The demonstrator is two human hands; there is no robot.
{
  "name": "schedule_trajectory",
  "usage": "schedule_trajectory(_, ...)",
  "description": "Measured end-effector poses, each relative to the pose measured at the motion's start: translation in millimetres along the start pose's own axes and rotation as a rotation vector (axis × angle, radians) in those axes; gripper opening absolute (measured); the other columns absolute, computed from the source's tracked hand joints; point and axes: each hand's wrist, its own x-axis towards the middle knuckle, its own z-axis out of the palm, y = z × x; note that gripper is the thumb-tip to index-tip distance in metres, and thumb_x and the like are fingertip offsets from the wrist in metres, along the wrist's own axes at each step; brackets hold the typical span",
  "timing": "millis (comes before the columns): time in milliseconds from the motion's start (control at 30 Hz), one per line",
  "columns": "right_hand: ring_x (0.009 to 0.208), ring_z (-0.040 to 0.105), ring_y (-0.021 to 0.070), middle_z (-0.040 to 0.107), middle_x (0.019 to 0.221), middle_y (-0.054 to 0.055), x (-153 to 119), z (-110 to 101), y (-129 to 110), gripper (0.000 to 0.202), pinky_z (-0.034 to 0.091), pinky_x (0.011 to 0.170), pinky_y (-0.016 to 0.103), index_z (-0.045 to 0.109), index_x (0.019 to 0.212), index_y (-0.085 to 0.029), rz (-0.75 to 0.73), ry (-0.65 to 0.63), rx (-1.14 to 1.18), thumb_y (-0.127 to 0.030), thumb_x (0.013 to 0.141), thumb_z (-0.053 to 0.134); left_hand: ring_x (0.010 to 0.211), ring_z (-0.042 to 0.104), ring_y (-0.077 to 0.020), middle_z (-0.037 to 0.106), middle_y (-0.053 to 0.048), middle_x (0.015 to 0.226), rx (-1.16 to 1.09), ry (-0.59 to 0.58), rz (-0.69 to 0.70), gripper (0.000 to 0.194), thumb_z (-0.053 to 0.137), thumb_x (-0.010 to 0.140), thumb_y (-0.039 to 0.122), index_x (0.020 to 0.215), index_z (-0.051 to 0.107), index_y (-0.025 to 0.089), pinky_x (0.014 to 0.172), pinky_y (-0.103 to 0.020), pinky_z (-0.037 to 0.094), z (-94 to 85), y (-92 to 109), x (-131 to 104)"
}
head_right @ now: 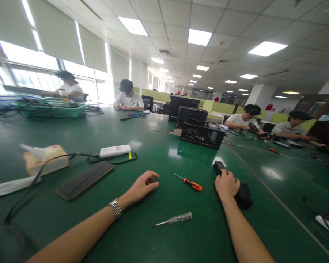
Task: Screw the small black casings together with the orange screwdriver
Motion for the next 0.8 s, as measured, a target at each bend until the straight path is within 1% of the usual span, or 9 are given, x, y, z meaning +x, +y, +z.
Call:
schedule_trajectory(133,0.106,0.057,0.0304,0.059,0.118,0.015,2.9,-1.7,2.0,0.038,0.033,0.098,0.046,0.062,0.117,-0.017,0.027,0.007,0.095,-0.026,0.084,0.045,0.090,0.060,-0.0218,0.062,-0.005,0.100,0.009,-0.002,0.005,0.025,0.062,0.080,0.033,0.101,0.066,0.020,0.076,-0.032,0.050,-0.2,2.6,-0.5)
schedule_trajectory(267,0.104,0.059,0.0306,0.060,0.123,0.015,1.9,-10.5,6.2,0.040,0.042,0.091,0.043,0.064,0.116,-0.017,0.030,0.021,0.259,-0.030,0.083,0.044,0.089,0.060,-0.0221,0.063,-0.006,0.101,0.011,-0.006,0.009,0.025,0.062,0.080,0.033,0.101,0.066,0.020,0.076,-0.032,0.050,-0.6,2.9,-0.9)
schedule_trajectory(400,0.102,0.061,0.0301,0.065,0.117,0.014,-3.4,-25.0,10.3,0.043,0.046,0.091,0.040,0.066,0.113,-0.015,-0.004,0.054,0.475,-0.035,0.083,0.043,0.087,0.060,-0.0213,0.064,-0.005,0.099,0.018,0.008,0.006,0.027,0.062,0.081,0.034,0.103,0.065,0.021,0.076,-0.033,0.051,0.0,2.7,-1.8)
schedule_trajectory(467,0.100,0.063,0.0286,0.068,0.112,0.014,-9.4,-31.4,5.0,0.045,0.048,0.090,0.038,0.066,0.113,-0.013,-0.054,0.057,0.588,-0.037,0.083,0.043,0.088,0.060,-0.0212,0.064,-0.005,0.102,0.023,0.012,0.027,0.030,0.062,0.081,0.034,0.108,0.063,0.021,0.077,-0.033,0.050,0.9,4.0,-2.6)
schedule_trajectory(533,0.100,0.064,0.0257,0.069,0.111,0.011,-19.4,-37.5,-8.6,0.045,0.050,0.090,0.034,0.065,0.113,-0.014,-0.131,0.042,0.690,-0.039,0.084,0.043,0.092,0.060,-0.0218,0.064,-0.006,0.107,0.023,0.013,0.050,0.034,0.063,0.081,0.034,0.113,0.060,0.021,0.077,-0.033,0.050,1.7,6.4,-3.6)
schedule_trajectory(600,0.104,0.064,0.0231,0.069,0.114,0.009,-34.1,-44.8,-29.1,0.041,0.049,0.092,0.032,0.066,0.111,-0.017,-0.253,0.012,0.793,-0.041,0.084,0.046,0.094,0.060,-0.0227,0.063,-0.008,0.112,0.019,0.021,0.058,0.041,0.064,0.081,0.035,0.119,0.058,0.021,0.077,-0.033,0.050,2.2,9.2,-4.6)
schedule_trajectory(633,0.107,0.063,0.0224,0.068,0.116,0.007,-43.0,-49.2,-40.5,0.038,0.048,0.095,0.032,0.067,0.109,-0.019,-0.336,-0.012,0.846,-0.040,0.084,0.048,0.095,0.060,-0.0231,0.063,-0.008,0.113,0.015,0.027,0.059,0.044,0.065,0.081,0.035,0.121,0.056,0.020,0.077,-0.033,0.050,2.3,10.5,-5.1)
schedule_trajectory(733,0.114,0.060,0.0242,0.065,0.122,0.008,-71.4,-63.6,-71.2,0.027,0.044,0.101,0.040,0.069,0.105,-0.021,-0.673,-0.135,1.009,-0.031,0.084,0.055,0.097,0.060,-0.0240,0.062,-0.009,0.118,0.002,0.033,0.081,0.056,0.069,0.078,0.034,0.130,0.051,0.021,0.080,-0.035,0.050,1.9,13.2,-6.0)
schedule_trajectory(800,0.114,0.059,0.0244,0.064,0.123,0.008,-86.9,-70.6,-83.7,0.025,0.045,0.100,0.042,0.069,0.105,-0.023,-0.806,-0.214,1.021,-0.026,0.084,0.055,0.101,0.060,-0.0247,0.064,-0.008,0.118,0.013,0.016,0.125,0.056,0.070,0.077,0.033,0.129,0.052,0.023,0.087,-0.037,0.049,1.4,13.7,-6.3)
